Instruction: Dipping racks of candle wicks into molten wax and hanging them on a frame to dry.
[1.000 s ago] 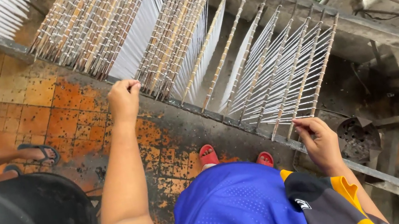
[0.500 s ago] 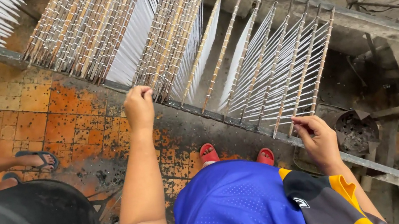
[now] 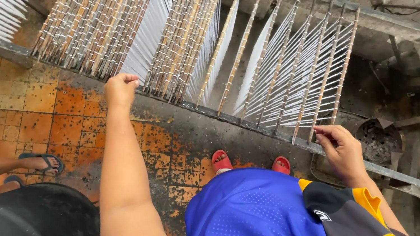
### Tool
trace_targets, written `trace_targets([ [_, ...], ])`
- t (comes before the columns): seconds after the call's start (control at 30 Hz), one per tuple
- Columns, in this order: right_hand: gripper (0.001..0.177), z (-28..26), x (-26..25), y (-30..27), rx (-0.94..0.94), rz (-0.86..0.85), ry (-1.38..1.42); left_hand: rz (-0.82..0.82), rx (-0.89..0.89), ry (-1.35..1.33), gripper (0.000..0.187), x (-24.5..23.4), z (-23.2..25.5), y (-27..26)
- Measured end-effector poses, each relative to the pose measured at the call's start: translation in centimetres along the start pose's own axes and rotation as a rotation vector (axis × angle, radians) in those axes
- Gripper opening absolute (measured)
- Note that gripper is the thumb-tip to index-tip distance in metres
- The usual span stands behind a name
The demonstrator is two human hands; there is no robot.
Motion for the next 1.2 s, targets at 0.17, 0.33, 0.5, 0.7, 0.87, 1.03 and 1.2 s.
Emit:
trace_targets([
  [0.17,0.014,-0.2,0.2,0.1,0.006,-0.014,-0.013,-0.205,-0.113,-0.370,0.027,0.0,2.9,-0.5],
  [0.33,0.013,-0.1,0.4,0.2,0.006,-0.012,-0.004,-0.212,-0.059,-0.191,0.025,4.8,-0.1,3.0],
  [0.5,0.013,0.5,0.3,0.0,0.020,0.018,-0.001,-0.179,-0.036,-0.171,0.024,5.1,-0.5,3.5],
  [0.7,0.015,0.7,0.0,-0.5,0.024,0.036,0.008,-0.110,0.060,-0.101,0.022,-0.6,1.9,1.3],
  [0.87,0.015,0.5,-0.6,-0.9,-0.007,0.034,0.011,0.001,0.231,0.026,0.019,-11.5,7.6,-3.2],
  [1.03,0.016,2.1,-1.6,-1.5,-0.030,-0.078,-0.023,0.010,0.101,0.013,0.023,-23.6,15.4,-8.1],
  [1.2,0.022,3.6,-3.3,-2.0,-0.032,-0.256,-0.054,0.113,0.048,0.065,0.022,-32.4,16.8,-10.9],
])
Point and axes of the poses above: each hand's wrist, its own y-axis towards the middle knuckle, its own x-axis out of the palm, z = x × y, the point moved 3 cm from there along y, towards the middle knuckle, and after that the axes turned 4 degrees about z, right-handed, at the moved point
